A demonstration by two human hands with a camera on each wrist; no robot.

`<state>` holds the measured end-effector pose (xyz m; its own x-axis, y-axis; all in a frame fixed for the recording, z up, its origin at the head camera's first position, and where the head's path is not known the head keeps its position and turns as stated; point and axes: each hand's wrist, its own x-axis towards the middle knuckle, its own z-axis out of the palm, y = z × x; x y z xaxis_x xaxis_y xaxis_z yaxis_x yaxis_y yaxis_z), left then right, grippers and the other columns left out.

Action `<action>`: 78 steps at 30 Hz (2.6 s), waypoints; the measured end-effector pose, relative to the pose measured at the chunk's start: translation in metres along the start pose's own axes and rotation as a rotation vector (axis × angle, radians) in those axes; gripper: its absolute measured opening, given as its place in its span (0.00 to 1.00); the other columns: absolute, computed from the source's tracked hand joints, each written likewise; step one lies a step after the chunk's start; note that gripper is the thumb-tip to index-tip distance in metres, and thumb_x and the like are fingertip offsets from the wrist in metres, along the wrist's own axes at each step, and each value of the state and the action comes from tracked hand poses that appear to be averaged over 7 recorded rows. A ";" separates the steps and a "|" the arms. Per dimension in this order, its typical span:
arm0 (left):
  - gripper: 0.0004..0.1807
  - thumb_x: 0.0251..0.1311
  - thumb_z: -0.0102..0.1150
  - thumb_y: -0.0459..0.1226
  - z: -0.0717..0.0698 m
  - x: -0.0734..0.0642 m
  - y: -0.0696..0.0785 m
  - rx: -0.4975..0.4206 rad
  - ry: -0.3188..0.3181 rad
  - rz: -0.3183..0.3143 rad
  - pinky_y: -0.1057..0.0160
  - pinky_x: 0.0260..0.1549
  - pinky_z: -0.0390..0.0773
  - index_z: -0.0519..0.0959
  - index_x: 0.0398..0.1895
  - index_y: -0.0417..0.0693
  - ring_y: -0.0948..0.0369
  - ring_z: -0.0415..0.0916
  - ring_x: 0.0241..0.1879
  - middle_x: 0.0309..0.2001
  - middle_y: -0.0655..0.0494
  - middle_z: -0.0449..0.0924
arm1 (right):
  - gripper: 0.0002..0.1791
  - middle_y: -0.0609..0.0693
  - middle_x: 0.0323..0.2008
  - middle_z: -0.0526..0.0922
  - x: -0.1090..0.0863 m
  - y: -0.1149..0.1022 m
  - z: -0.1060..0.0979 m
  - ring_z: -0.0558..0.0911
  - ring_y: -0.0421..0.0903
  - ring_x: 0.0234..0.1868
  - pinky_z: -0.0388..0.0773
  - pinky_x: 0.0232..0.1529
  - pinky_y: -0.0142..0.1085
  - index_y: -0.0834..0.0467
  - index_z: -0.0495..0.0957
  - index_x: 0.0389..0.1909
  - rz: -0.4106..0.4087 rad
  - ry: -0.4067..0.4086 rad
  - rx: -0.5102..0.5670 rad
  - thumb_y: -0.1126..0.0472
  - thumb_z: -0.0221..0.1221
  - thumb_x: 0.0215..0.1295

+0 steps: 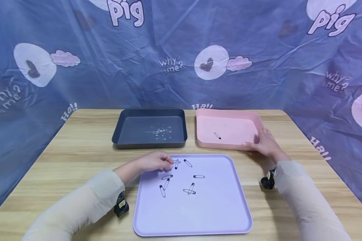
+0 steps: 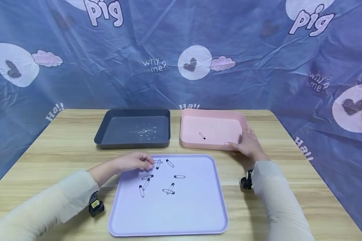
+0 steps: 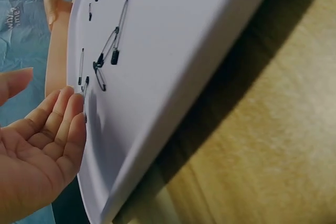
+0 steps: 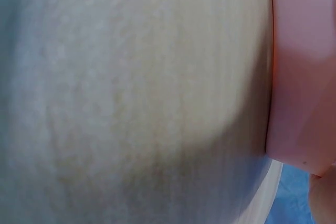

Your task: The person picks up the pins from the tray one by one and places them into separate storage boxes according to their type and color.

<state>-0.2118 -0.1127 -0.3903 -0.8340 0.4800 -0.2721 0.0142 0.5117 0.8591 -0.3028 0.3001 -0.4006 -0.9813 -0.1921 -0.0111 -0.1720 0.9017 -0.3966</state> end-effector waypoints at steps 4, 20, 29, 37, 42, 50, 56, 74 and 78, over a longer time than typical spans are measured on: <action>0.14 0.50 0.55 0.35 0.003 0.001 -0.002 0.055 -0.014 -0.013 0.63 0.31 0.71 0.75 0.40 0.37 0.62 0.70 0.29 0.30 0.55 0.76 | 0.61 0.76 0.59 0.32 -0.001 0.004 0.000 0.35 0.68 0.60 0.35 0.56 0.57 0.77 0.32 0.60 -0.006 0.014 -0.012 0.35 0.53 0.48; 0.03 0.43 0.62 0.33 0.015 -0.001 -0.008 0.277 0.051 0.060 0.71 0.19 0.66 0.77 0.23 0.44 0.67 0.65 0.18 0.18 0.62 0.72 | 0.62 0.76 0.58 0.32 0.003 0.003 -0.001 0.33 0.68 0.60 0.33 0.56 0.56 0.76 0.30 0.60 -0.022 0.016 -0.001 0.34 0.53 0.48; 0.03 0.40 0.62 0.31 0.025 0.001 -0.013 0.360 0.177 0.115 0.70 0.20 0.67 0.78 0.17 0.45 0.67 0.67 0.18 0.14 0.63 0.72 | 0.60 0.76 0.59 0.32 0.002 0.004 0.002 0.34 0.68 0.60 0.34 0.56 0.57 0.77 0.32 0.60 -0.032 0.029 -0.004 0.36 0.53 0.49; 0.06 0.45 0.60 0.32 0.023 0.002 -0.009 0.302 0.142 0.038 0.69 0.19 0.65 0.76 0.16 0.46 0.66 0.65 0.18 0.14 0.61 0.70 | 0.61 0.75 0.59 0.31 -0.002 0.006 0.000 0.33 0.68 0.60 0.33 0.56 0.56 0.76 0.31 0.60 -0.025 0.022 0.008 0.35 0.53 0.48; 0.05 0.47 0.59 0.32 0.017 0.003 -0.011 0.119 0.135 -0.023 0.67 0.21 0.68 0.76 0.18 0.43 0.63 0.67 0.20 0.17 0.56 0.73 | 0.61 0.76 0.59 0.32 -0.005 0.006 -0.001 0.34 0.68 0.60 0.32 0.57 0.55 0.77 0.31 0.59 -0.033 0.014 0.007 0.35 0.52 0.49; 0.03 0.51 0.53 0.29 0.014 0.008 -0.011 -0.150 0.095 -0.042 0.63 0.27 0.76 0.76 0.26 0.35 0.60 0.75 0.24 0.24 0.49 0.77 | 0.60 0.76 0.59 0.32 -0.007 0.003 -0.002 0.34 0.68 0.60 0.32 0.57 0.55 0.78 0.33 0.59 -0.018 0.008 0.009 0.35 0.52 0.49; 0.03 0.52 0.52 0.27 0.012 0.014 -0.005 -0.337 0.080 -0.026 0.61 0.28 0.77 0.73 0.28 0.33 0.58 0.77 0.23 0.26 0.43 0.79 | 0.61 0.76 0.59 0.31 -0.005 0.003 -0.002 0.34 0.68 0.60 0.33 0.57 0.55 0.78 0.33 0.59 -0.023 0.008 0.007 0.35 0.52 0.49; 0.14 0.55 0.49 0.27 0.017 0.044 0.017 -0.523 0.093 -0.015 0.65 0.28 0.77 0.71 0.45 0.28 0.60 0.77 0.26 0.33 0.42 0.78 | 0.60 0.76 0.59 0.33 -0.008 0.007 -0.002 0.35 0.67 0.60 0.32 0.57 0.54 0.77 0.33 0.60 -0.028 0.037 0.018 0.36 0.54 0.48; 0.13 0.55 0.49 0.27 0.020 0.055 0.023 -0.555 0.127 -0.048 0.65 0.29 0.77 0.73 0.43 0.31 0.60 0.77 0.25 0.36 0.40 0.77 | 0.60 0.75 0.60 0.33 -0.006 0.006 0.000 0.35 0.67 0.61 0.33 0.57 0.55 0.77 0.34 0.60 -0.027 0.040 0.012 0.35 0.54 0.47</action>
<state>-0.2459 -0.0606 -0.3944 -0.8867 0.3587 -0.2916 -0.2884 0.0638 0.9554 -0.2977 0.3070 -0.4026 -0.9790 -0.2006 0.0362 -0.1978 0.8918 -0.4070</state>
